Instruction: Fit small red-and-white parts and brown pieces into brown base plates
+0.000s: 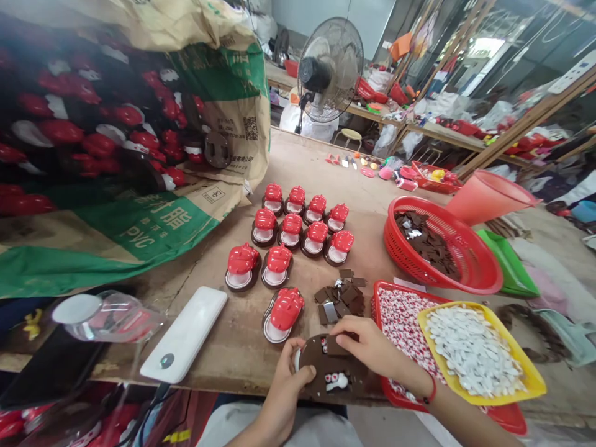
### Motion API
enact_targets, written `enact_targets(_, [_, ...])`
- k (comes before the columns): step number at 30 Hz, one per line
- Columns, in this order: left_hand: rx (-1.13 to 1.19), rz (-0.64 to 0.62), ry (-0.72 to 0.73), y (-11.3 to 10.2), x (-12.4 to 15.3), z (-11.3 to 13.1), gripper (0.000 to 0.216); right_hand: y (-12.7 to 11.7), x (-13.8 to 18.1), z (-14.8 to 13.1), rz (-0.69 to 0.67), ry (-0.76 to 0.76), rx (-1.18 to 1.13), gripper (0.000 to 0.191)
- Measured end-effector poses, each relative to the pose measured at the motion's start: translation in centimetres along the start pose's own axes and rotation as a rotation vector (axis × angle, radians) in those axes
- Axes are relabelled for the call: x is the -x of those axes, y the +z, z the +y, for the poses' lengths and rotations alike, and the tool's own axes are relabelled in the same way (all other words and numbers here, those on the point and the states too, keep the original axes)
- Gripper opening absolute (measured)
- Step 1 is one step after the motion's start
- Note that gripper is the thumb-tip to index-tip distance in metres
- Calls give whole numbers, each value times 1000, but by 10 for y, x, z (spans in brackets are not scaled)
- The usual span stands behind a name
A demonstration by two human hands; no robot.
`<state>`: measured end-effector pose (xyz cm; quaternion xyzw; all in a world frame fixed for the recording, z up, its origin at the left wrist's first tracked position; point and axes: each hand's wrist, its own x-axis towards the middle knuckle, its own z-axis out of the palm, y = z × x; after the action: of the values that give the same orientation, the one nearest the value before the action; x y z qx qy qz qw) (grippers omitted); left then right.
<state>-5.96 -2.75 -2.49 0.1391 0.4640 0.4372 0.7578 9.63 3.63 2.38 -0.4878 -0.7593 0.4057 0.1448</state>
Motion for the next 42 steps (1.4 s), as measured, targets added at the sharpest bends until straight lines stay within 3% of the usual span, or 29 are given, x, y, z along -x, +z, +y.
enact_targets(6, [-57,-17,46,-1,0,-6,31,9,1,-5,13,22,171,16])
enact_targets(13, [-51,-9,70,-4,-1,-8,32,19,5,-13,61,-254,752,10])
enact_targets(15, [-31,-9,59,-5,-1,-7,32,17,-1,-11,93,-223,723,6])
enact_targets(16, [-18,-6,52,-6,-1,-6,32,15,-5,-8,97,-180,672,14])
enact_targets(18, [-1,3,36,-6,-3,-3,30,13,-14,1,52,-71,537,26])
enact_targets(20, [-1,-2,33,-8,-6,-1,29,13,-23,11,-36,2,416,26])
enact_targets(27, [11,-28,40,-14,-10,-1,30,16,-27,25,-137,-21,271,22])
enact_targets(32, [74,53,10,-17,2,0,34,-5,-23,45,33,148,416,18])
enact_targets(35, [87,72,-30,-19,9,0,34,-8,-25,58,56,219,533,12])
enact_targets(42, [127,97,-42,-19,9,-2,32,28,-42,58,21,252,687,28])
